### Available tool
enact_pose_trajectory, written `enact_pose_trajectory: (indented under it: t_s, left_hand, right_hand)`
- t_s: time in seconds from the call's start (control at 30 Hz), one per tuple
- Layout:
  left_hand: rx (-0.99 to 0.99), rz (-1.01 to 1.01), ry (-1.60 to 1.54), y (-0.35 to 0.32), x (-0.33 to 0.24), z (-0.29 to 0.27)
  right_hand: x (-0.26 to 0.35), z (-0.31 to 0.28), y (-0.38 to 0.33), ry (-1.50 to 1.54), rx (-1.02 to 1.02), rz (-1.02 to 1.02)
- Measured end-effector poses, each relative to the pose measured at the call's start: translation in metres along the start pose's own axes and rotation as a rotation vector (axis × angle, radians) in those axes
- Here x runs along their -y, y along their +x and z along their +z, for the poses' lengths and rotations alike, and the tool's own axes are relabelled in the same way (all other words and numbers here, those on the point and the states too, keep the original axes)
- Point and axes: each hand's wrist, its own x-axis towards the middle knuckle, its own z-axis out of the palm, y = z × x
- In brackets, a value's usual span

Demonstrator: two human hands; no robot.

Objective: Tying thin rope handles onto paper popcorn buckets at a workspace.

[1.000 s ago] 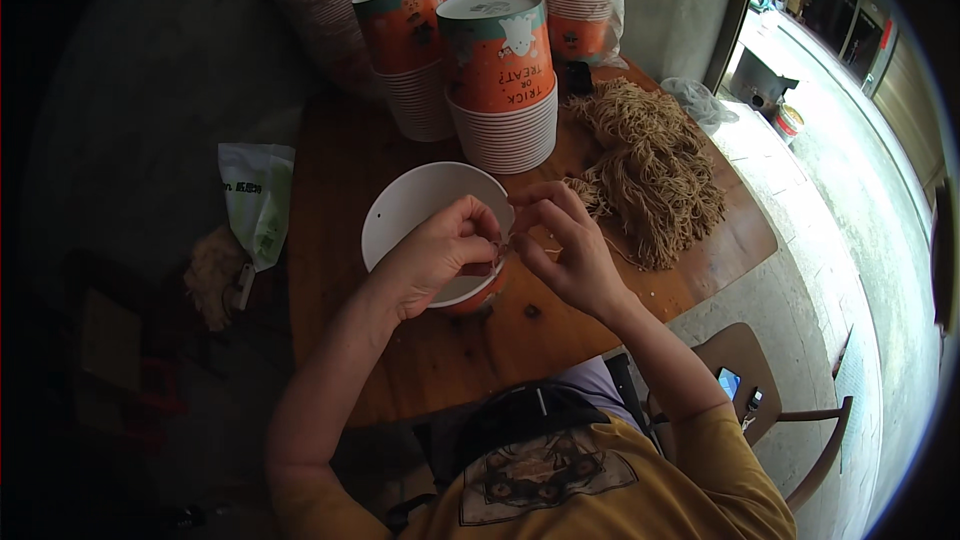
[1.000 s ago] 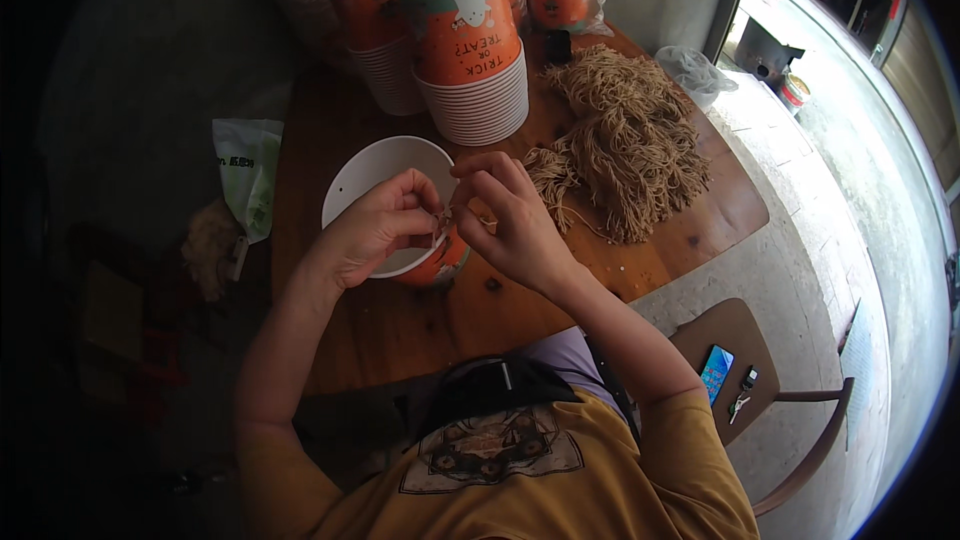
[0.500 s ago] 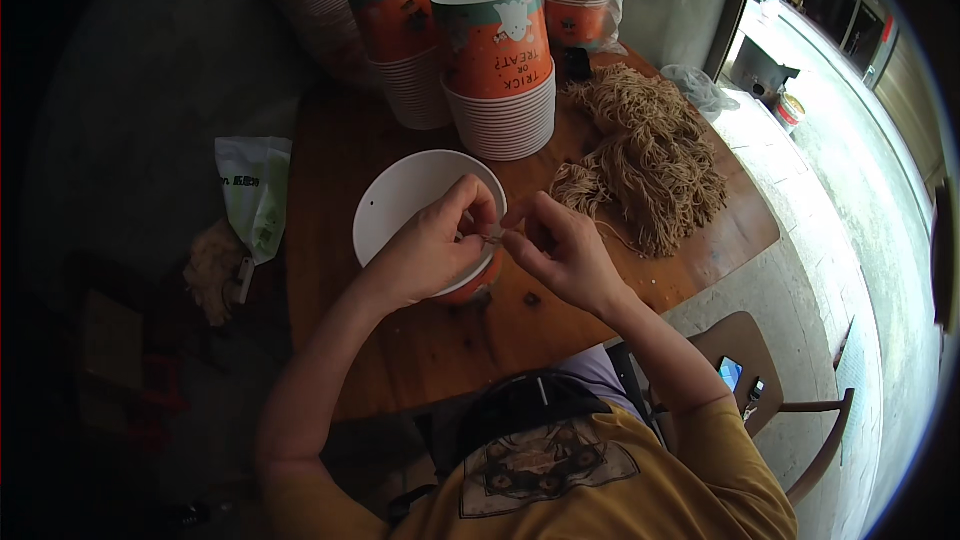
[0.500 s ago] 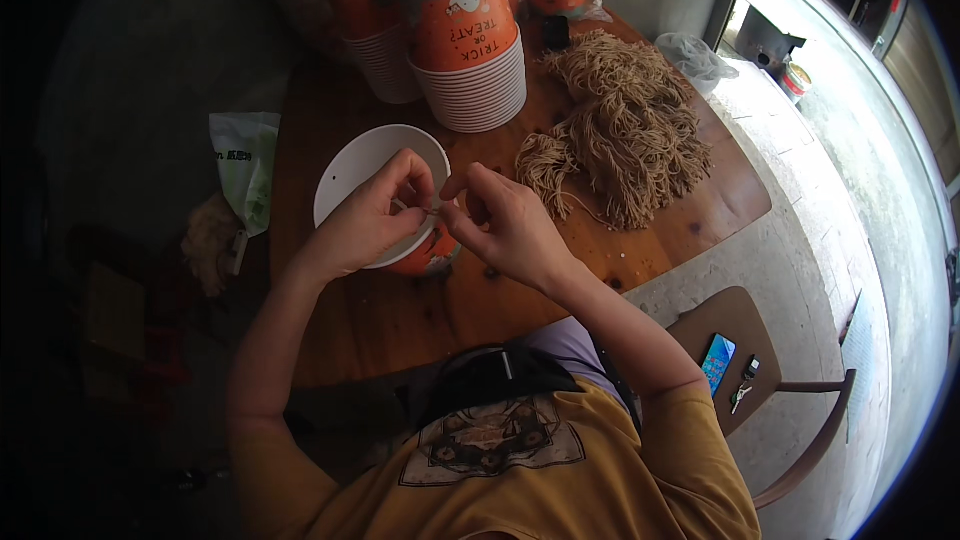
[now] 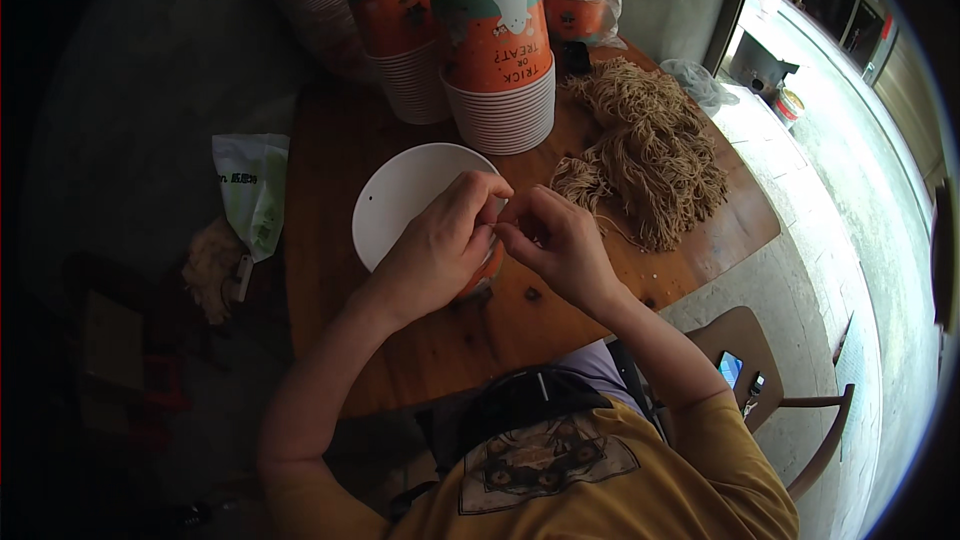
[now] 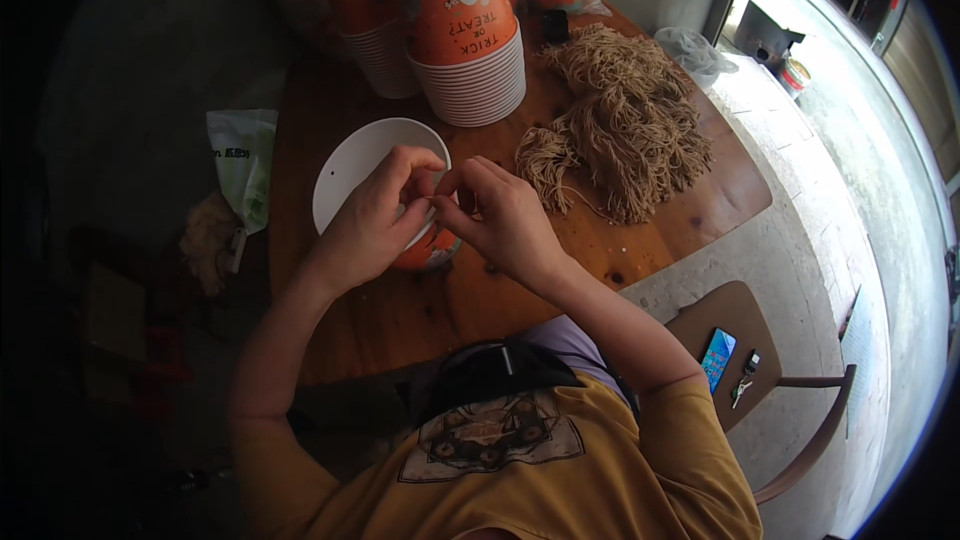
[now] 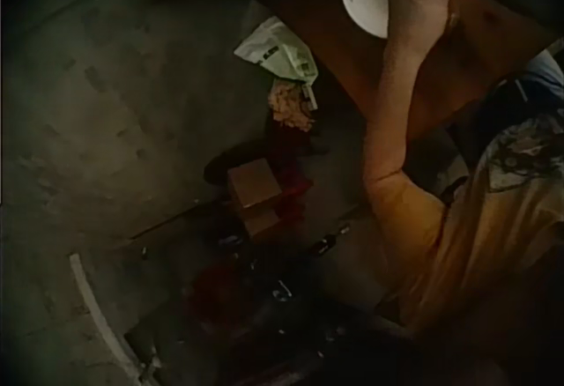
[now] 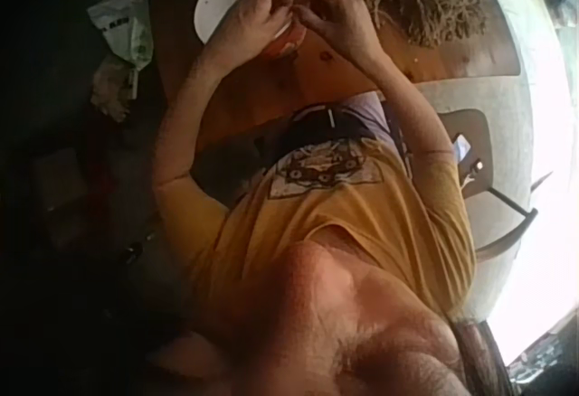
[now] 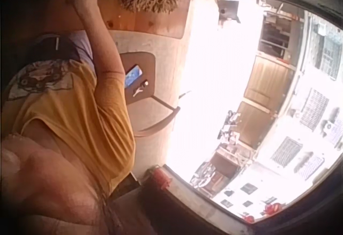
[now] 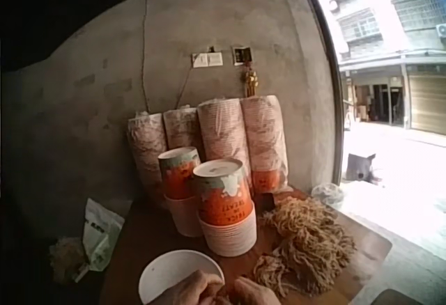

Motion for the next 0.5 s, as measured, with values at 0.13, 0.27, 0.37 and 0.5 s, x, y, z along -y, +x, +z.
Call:
enact_pose_trajectory:
  t_s: [0.13, 0.27, 0.37, 0.5]
  left_hand:
    - [-0.003, 0.025, -0.010, -0.003, 0.002, 0.001]
    - [0.022, -0.089, -0.050, -0.003, 0.001, 0.000]
    - [0.013, -0.135, -0.063, -0.004, 0.005, 0.002]
    - [-0.033, -0.058, -0.002, -0.005, 0.009, 0.004]
  right_hand:
    - [-0.003, 0.003, -0.002, 0.139, 0.014, 0.117]
    - [-0.009, 0.008, -0.005, 0.343, 0.011, 0.153]
    - [-0.011, 0.009, -0.006, 0.347, 0.013, 0.174]
    - [-0.007, 0.011, -0.007, 0.361, 0.014, 0.186]
